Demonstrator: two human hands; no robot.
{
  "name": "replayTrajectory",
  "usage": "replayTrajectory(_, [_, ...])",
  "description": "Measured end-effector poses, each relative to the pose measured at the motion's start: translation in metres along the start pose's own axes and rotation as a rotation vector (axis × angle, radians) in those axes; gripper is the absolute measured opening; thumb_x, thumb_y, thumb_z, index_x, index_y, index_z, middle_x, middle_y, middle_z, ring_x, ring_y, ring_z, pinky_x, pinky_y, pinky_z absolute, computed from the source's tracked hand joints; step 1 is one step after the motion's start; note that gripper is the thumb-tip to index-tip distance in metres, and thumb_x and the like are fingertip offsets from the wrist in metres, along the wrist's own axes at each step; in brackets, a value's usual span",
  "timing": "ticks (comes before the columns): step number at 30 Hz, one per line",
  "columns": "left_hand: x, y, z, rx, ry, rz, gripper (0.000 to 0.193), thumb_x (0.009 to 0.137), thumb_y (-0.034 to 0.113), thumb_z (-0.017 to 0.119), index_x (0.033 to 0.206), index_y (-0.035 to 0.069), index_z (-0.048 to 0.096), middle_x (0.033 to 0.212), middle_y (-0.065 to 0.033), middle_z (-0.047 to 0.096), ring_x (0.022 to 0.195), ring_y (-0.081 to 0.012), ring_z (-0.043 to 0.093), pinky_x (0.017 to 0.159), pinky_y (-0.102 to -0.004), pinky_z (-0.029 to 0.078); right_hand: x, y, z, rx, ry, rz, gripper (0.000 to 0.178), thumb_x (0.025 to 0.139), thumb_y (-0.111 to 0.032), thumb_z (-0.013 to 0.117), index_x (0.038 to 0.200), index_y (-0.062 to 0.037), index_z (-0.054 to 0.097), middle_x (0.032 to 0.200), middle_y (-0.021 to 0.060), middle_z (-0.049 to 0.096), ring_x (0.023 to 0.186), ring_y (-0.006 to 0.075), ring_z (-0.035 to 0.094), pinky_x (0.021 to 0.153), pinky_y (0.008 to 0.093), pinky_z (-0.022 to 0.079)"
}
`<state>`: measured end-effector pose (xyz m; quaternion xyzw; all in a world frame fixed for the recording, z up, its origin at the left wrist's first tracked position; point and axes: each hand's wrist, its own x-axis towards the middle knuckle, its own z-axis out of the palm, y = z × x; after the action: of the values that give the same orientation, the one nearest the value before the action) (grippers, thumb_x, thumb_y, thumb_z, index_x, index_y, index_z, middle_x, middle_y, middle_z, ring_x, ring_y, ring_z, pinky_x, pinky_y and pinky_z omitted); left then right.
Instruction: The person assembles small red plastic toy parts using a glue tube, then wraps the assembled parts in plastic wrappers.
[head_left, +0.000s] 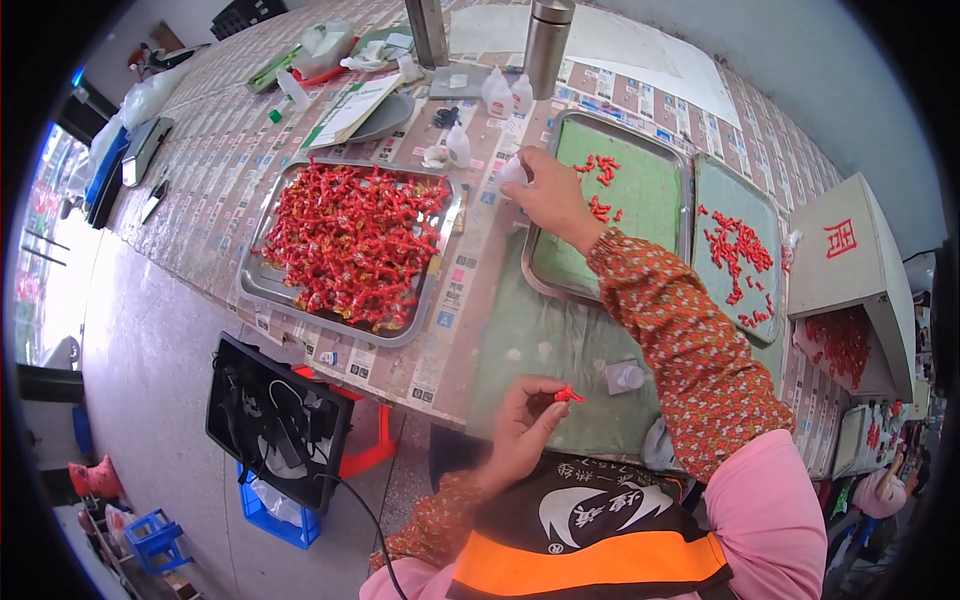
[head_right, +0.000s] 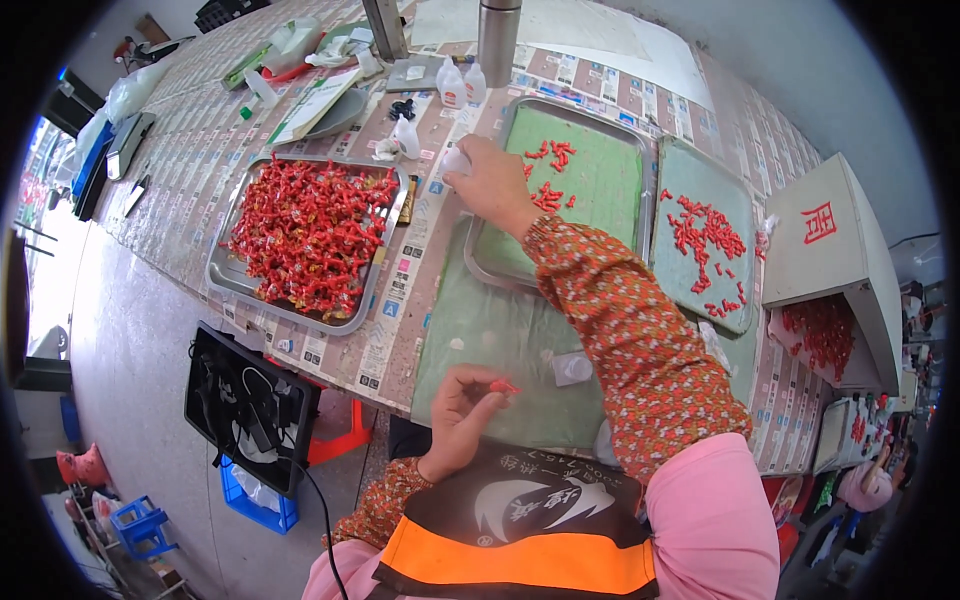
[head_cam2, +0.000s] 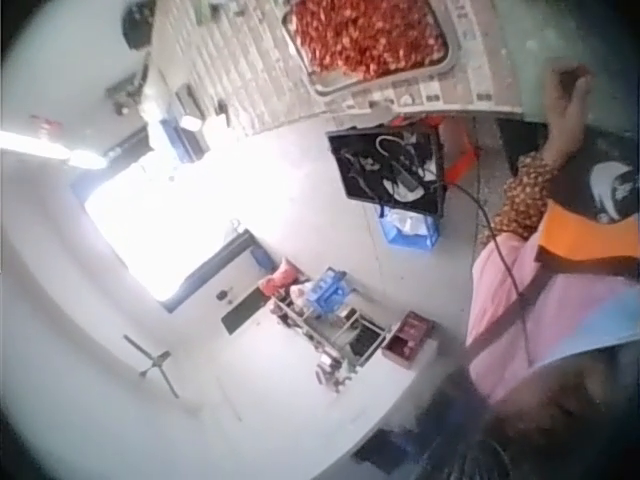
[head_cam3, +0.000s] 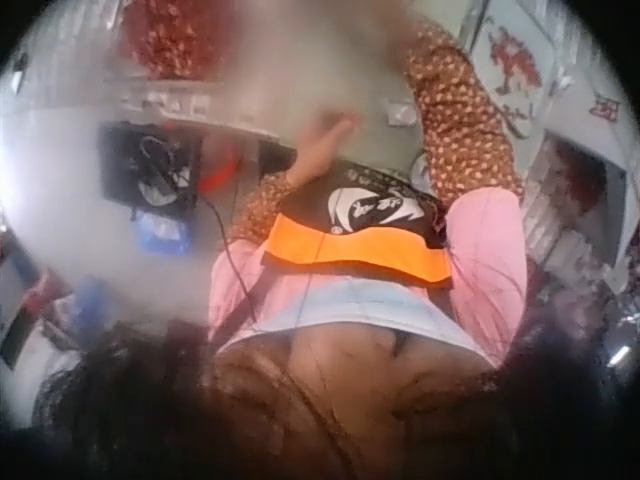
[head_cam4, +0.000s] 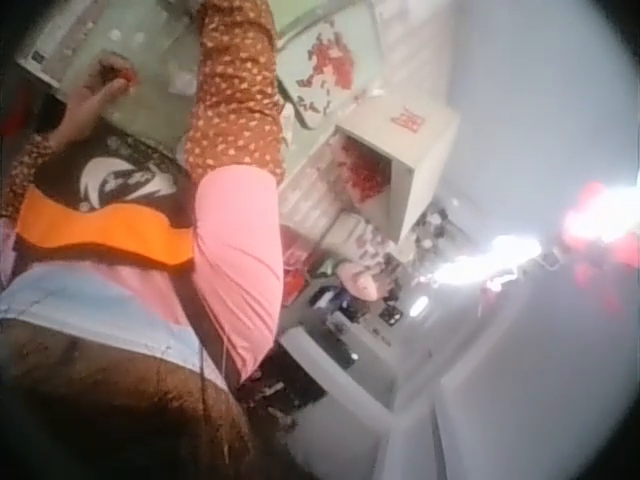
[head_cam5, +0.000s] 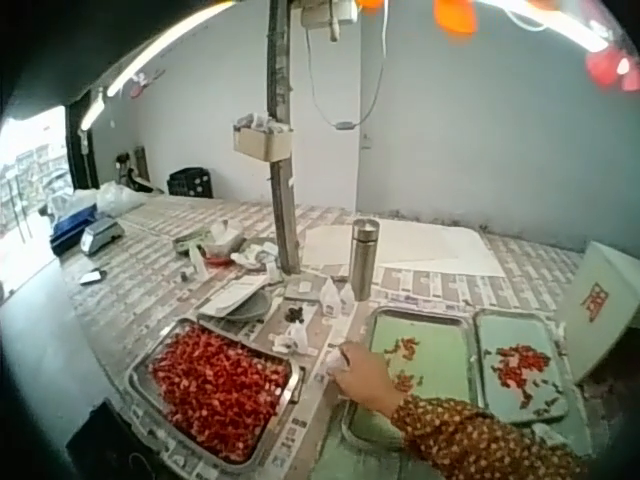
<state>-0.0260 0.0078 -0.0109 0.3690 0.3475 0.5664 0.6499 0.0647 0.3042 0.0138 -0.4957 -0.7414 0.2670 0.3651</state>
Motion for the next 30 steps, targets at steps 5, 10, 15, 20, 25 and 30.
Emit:
replayTrajectory(5, [-0.003,-0.002,-0.003,0.02,-0.026,0.012,0.022,0.095,0.0,0.06,0.117,0.001,0.054,0.113,-0.0074,0.058,0.102,-0.0135,0.06,0.091,-0.0282,0.048,0.016,0.002,0.02,-0.265,0.105,-0.117,0.036,0.078,-0.025,0.072,0.103,-0.0017,0.06,0.098,0.0181,0.067,0.085,0.0363,0.067,0.077,0.0418,0.053])
replayTrajectory(10, [-0.004,-0.001,-0.003,0.04,-0.022,0.006,0.022,0.096,0.001,0.06,0.117,0.001,0.055,0.113,-0.007,0.058,0.102,-0.0139,0.06,0.09,-0.0282,0.048,0.016,0.003,0.018,-0.286,0.039,-0.116,0.043,0.078,-0.026,0.072,0.112,-0.0032,0.059,0.103,0.0199,0.066,0.093,0.0378,0.065,0.081,0.0421,0.052])
replayTrajectory(15, [0.004,0.01,-0.001,0.013,0.032,-0.054,0.024,0.096,0.004,0.059,0.119,0.0,0.054,0.106,-0.0072,0.062,0.096,-0.0145,0.062,0.086,-0.0283,0.05,-0.014,-0.003,-0.027,-0.194,0.055,-0.168,0.048,0.081,-0.024,0.072,0.123,-0.0043,0.057,0.111,0.0154,0.064,0.103,0.0293,0.064,0.089,0.0377,0.051])
replayTrajectory(20, [0.007,0.013,-0.004,-0.051,0.117,-0.079,0.027,0.097,0.009,0.06,0.122,0.0,0.053,0.105,-0.0065,0.062,0.093,-0.0128,0.061,0.084,-0.0294,0.051,-0.089,-0.038,-0.105,-0.019,-0.135,-0.136,0.04,0.089,-0.014,0.068,0.126,-0.0028,0.057,0.113,0.0064,0.064,0.107,0.0183,0.061,0.096,0.0349,0.047])
replayTrajectory(25, [0.005,0.013,0.008,-0.048,0.129,-0.079,0.025,0.095,0.005,0.061,0.119,0.001,0.053,0.104,-0.0067,0.061,0.088,-0.0128,0.06,0.081,-0.0288,0.052,-0.191,-0.032,-0.174,0.003,-0.029,0.031,0.031,0.091,-0.008,0.064,0.122,-0.0005,0.06,0.107,0.0062,0.065,0.1,0.0142,0.062,0.09,0.029,0.048])
replayTrajectory(30, [0.0,0.011,0.013,-0.015,0.076,-0.139,0.02,0.094,0.002,0.06,0.112,0.002,0.053,0.101,-0.0081,0.061,0.085,-0.0129,0.06,0.08,-0.0276,0.051,-0.262,-0.013,-0.2,0.104,0.084,0.341,0.026,0.093,-0.004,0.062,0.118,0.0009,0.061,0.102,0.0024,0.064,0.091,0.0077,0.06,0.082,0.0243,0.049])
